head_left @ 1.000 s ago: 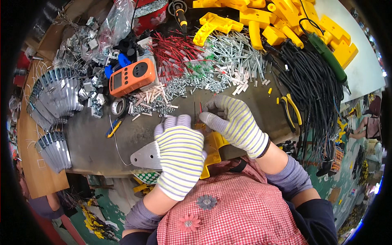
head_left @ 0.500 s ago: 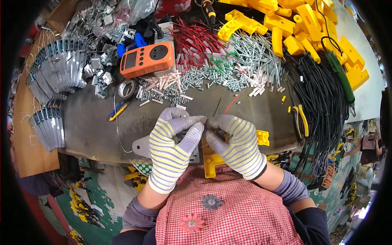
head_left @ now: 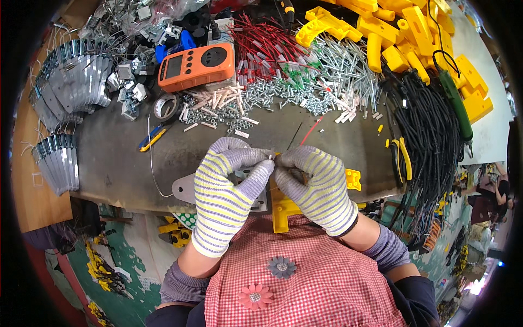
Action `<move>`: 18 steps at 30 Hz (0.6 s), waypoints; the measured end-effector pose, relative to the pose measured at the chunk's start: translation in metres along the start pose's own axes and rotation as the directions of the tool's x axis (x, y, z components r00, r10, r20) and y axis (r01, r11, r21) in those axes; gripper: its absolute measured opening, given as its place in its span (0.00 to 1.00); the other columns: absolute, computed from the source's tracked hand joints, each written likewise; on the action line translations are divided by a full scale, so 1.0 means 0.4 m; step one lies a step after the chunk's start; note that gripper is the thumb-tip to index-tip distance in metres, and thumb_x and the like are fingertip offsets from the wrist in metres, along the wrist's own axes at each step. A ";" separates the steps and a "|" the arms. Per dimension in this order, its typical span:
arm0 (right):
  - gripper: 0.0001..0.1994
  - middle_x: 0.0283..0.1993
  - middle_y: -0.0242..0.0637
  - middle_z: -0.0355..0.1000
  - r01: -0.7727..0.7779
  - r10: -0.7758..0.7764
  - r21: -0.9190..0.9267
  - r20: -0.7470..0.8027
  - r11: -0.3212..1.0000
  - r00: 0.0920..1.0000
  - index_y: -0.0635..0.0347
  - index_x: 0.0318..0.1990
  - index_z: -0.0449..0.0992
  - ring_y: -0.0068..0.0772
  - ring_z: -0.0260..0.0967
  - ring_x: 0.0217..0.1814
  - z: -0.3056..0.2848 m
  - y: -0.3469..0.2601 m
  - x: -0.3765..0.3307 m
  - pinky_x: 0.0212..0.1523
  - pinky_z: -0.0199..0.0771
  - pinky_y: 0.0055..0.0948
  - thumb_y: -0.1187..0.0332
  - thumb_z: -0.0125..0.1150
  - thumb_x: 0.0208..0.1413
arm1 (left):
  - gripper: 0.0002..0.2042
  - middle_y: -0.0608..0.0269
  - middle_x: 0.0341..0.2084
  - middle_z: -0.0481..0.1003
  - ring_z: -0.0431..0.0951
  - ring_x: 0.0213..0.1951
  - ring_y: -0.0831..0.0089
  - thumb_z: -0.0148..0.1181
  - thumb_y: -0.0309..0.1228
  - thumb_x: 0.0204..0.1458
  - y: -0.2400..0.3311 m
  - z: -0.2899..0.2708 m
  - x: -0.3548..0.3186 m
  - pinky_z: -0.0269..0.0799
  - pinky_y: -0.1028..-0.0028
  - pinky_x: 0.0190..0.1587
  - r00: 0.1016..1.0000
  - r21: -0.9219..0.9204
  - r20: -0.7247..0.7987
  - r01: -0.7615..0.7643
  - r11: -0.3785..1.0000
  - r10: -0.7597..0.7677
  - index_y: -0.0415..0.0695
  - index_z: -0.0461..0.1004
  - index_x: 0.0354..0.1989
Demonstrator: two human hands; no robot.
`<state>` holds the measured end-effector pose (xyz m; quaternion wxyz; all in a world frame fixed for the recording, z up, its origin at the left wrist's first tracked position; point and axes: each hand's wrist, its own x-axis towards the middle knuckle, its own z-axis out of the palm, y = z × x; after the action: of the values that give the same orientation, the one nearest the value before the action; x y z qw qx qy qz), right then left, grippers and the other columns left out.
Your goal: The worker assembles a device into a yellow plastic housing, involving soldering wires and using tools.
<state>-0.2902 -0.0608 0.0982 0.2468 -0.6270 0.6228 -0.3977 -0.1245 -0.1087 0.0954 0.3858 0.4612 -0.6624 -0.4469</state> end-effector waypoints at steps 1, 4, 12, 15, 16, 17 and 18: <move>0.08 0.31 0.43 0.77 0.006 -0.007 0.032 0.009 0.999 1.000 0.62 0.35 0.81 0.48 0.76 0.34 0.002 0.004 0.001 0.37 0.75 0.38 0.68 0.67 0.50 | 0.07 0.60 0.29 0.76 0.76 0.31 0.71 0.69 0.23 0.45 -0.003 0.001 0.002 0.71 0.73 0.35 1.000 -0.017 -0.007 -0.010 1.000 0.010 0.41 0.84 0.33; 0.08 0.32 0.44 0.77 0.009 -0.010 0.060 0.020 0.998 1.000 0.63 0.35 0.80 0.48 0.76 0.35 0.002 0.010 0.000 0.37 0.75 0.39 0.68 0.67 0.50 | 0.07 0.60 0.28 0.76 0.75 0.30 0.72 0.69 0.23 0.45 -0.004 0.006 0.008 0.71 0.74 0.34 1.000 -0.042 -0.005 -0.012 0.999 0.012 0.40 0.84 0.33; 0.08 0.31 0.44 0.76 0.011 -0.011 0.036 0.017 0.999 1.000 0.63 0.35 0.80 0.49 0.75 0.34 -0.001 0.007 -0.002 0.36 0.75 0.39 0.70 0.67 0.49 | 0.05 0.65 0.29 0.74 0.72 0.31 0.79 0.67 0.19 0.47 0.011 0.010 0.008 0.67 0.79 0.34 1.000 -0.028 0.016 -0.003 1.000 0.003 0.38 0.83 0.33; 0.07 0.30 0.45 0.75 -0.017 0.017 0.046 0.008 0.999 1.000 0.63 0.35 0.80 0.50 0.75 0.34 -0.005 0.002 -0.003 0.36 0.74 0.38 0.71 0.67 0.49 | 0.04 0.65 0.29 0.74 0.72 0.31 0.78 0.66 0.19 0.47 0.007 0.010 0.009 0.67 0.78 0.34 0.998 -0.012 0.007 -0.061 0.998 0.061 0.38 0.82 0.32; 0.07 0.31 0.43 0.76 0.016 -0.017 0.027 0.028 1.000 0.999 0.62 0.35 0.80 0.48 0.75 0.33 -0.014 0.003 -0.004 0.35 0.75 0.38 0.70 0.68 0.49 | 0.04 0.64 0.30 0.73 0.72 0.31 0.78 0.66 0.19 0.47 0.013 0.008 0.011 0.68 0.77 0.34 0.998 -0.024 0.022 -0.061 0.998 0.061 0.37 0.81 0.32; 0.07 0.32 0.42 0.76 0.052 -0.053 0.009 0.050 0.999 0.997 0.61 0.35 0.79 0.46 0.75 0.33 -0.024 0.005 -0.002 0.35 0.75 0.38 0.70 0.68 0.50 | 0.04 0.64 0.30 0.73 0.72 0.32 0.77 0.66 0.19 0.47 0.016 0.006 0.016 0.68 0.77 0.35 0.997 -0.035 0.035 -0.061 0.998 0.063 0.37 0.80 0.31; 0.07 0.32 0.42 0.76 0.057 -0.057 0.005 0.047 0.998 0.997 0.61 0.35 0.79 0.46 0.75 0.33 -0.039 0.010 0.002 0.35 0.75 0.38 0.70 0.68 0.50 | 0.04 0.64 0.30 0.73 0.72 0.32 0.77 0.66 0.19 0.47 0.012 0.004 0.020 0.68 0.77 0.35 0.997 -0.038 0.033 -0.067 0.997 0.068 0.37 0.80 0.31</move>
<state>-0.3054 -0.0593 0.1038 0.2512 -0.6533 0.5978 -0.3907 -0.1295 -0.1149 0.1004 0.3978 0.4236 -0.6758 -0.4534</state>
